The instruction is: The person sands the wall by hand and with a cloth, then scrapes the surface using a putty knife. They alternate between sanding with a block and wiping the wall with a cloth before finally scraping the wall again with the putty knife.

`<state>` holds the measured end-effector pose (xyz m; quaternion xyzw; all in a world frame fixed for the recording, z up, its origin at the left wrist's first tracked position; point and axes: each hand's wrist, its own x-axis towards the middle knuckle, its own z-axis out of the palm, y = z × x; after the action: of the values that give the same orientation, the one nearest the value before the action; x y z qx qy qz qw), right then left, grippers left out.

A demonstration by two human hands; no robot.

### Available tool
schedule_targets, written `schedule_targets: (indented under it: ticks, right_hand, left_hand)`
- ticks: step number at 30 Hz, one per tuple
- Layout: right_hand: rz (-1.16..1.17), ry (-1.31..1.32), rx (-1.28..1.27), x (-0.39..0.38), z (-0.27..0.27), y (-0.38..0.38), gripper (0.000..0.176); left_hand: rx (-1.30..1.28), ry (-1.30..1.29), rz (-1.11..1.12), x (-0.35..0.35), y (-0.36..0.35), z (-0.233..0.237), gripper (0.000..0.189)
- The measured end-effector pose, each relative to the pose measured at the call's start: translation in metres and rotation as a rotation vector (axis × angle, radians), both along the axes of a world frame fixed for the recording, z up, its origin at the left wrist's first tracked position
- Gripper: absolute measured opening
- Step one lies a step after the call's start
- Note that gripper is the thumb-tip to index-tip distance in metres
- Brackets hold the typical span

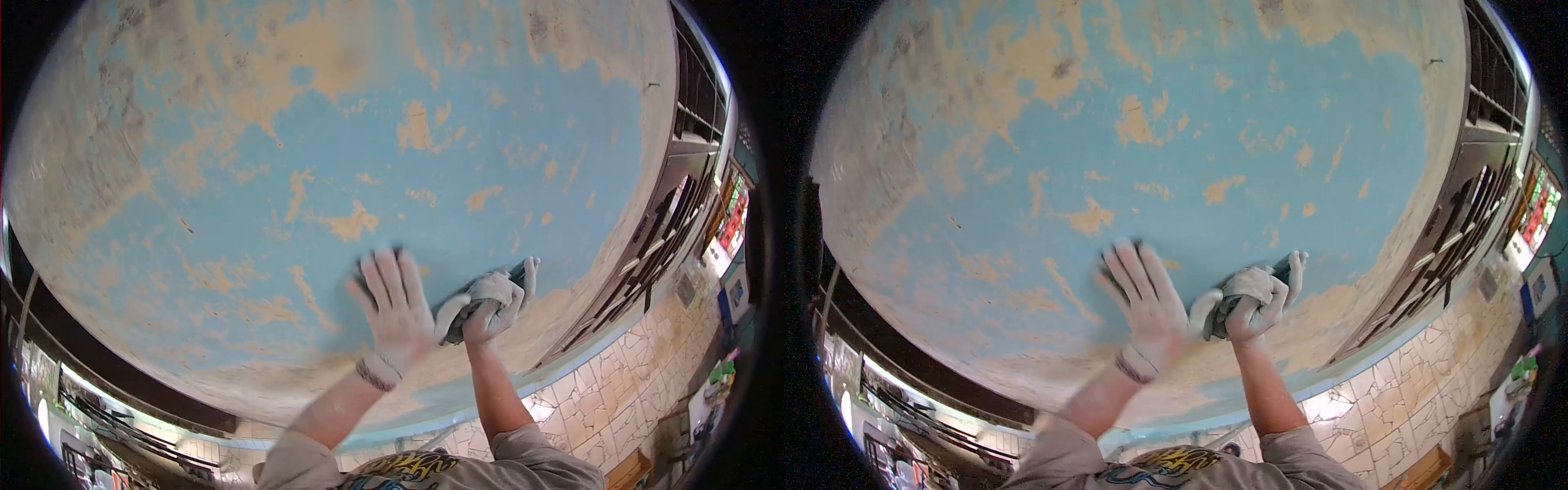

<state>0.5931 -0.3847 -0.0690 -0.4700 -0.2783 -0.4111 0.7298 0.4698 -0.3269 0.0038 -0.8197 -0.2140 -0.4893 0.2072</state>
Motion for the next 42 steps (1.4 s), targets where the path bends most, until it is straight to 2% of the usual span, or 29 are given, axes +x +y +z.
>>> schedule_targets:
  ticks: [3,4,7,8,11,14,16,19,21,22,23,25,27,29,32,34,37,40,41,42]
  right_hand:
    - [-0.061,0.007,-0.06,0.0,0.004,-0.001,0.02]
    - [-0.067,0.012,-0.068,-0.001,0.005,-0.002,0.019]
    - [-0.056,0.013,-0.089,-0.002,0.006,-0.007,0.017]
    - [-0.048,0.011,-0.083,-0.002,0.006,-0.006,0.017]
    - [0.017,0.007,-0.044,0.002,-0.001,-0.005,0.017]
    - [-0.072,-0.032,-0.162,0.006,-0.005,-0.009,0.017]
    - [-0.068,-0.03,-0.123,0.004,-0.001,-0.01,0.017]
    - [-0.032,-0.004,-0.06,0.003,0.002,-0.004,0.017]
    - [-0.03,0.017,-0.078,0.0,-0.002,-0.008,0.018]
    - [-0.048,0.02,-0.097,-0.002,0.001,-0.009,0.018]
    - [-0.067,0.016,-0.117,0.0,0.003,-0.01,0.018]
    - [-0.034,0.023,-0.058,0.004,-0.004,-0.004,0.018]
    - [-0.024,0.012,-0.046,0.004,-0.008,-0.007,0.018]
    - [-0.045,-0.009,-0.035,0.003,-0.003,-0.004,0.017]
    - [-0.06,-0.009,-0.071,0.004,-0.004,-0.006,0.017]
    - [-0.063,-0.014,-0.079,0.003,-0.005,-0.008,0.017]
    - [-0.029,-0.015,-0.084,0.007,-0.007,-0.01,0.016]
    - [-0.032,0.0,-0.056,0.008,-0.01,-0.006,0.017]
    - [-0.032,-0.003,-0.058,0.008,-0.012,-0.009,0.018]
    - [-0.042,-0.022,-0.08,0.01,-0.013,-0.012,0.018]
  left_hand:
    - [0.1,-0.08,-0.031,0.015,0.001,0.131,0.105]
    - [0.158,-0.141,-0.036,0.022,0.002,0.157,0.104]
    - [0.124,-0.095,-0.003,0.021,0.002,0.142,0.103]
    - [0.068,-0.042,-0.002,0.016,-0.001,0.113,0.103]
    - [0.025,0.046,0.003,0.004,-0.001,-0.018,0.103]
    - [0.009,0.01,-0.053,0.011,-0.005,0.017,0.102]
    - [0.032,-0.046,-0.01,0.019,-0.008,0.098,0.094]
    - [0.133,-0.192,-0.058,0.037,-0.004,0.14,0.093]
    - [0.046,-0.048,-0.079,0.028,-0.009,0.1,0.099]
    - [0.013,0.022,-0.09,0.02,-0.01,0.07,0.102]
    - [0.031,0.064,-0.069,0.016,-0.008,0.02,0.102]
    - [0.046,0.093,-0.079,0.016,-0.013,0.005,0.102]
    - [0.009,0.049,-0.126,0.025,-0.015,0.019,0.102]
    - [0.063,0.001,-0.115,0.035,-0.016,0.091,0.102]
    - [0.17,-0.124,-0.103,0.051,-0.013,0.145,0.102]
    - [0.128,-0.062,-0.089,0.041,-0.011,0.116,0.104]
    - [0.037,0.066,-0.033,0.017,-0.005,0.018,0.105]
    - [-0.012,0.044,-0.012,0.01,-0.01,0.024,0.105]
    - [0.003,-0.01,-0.037,0.012,-0.008,0.041,0.105]
    - [0.033,-0.063,-0.065,0.017,-0.003,0.084,0.105]
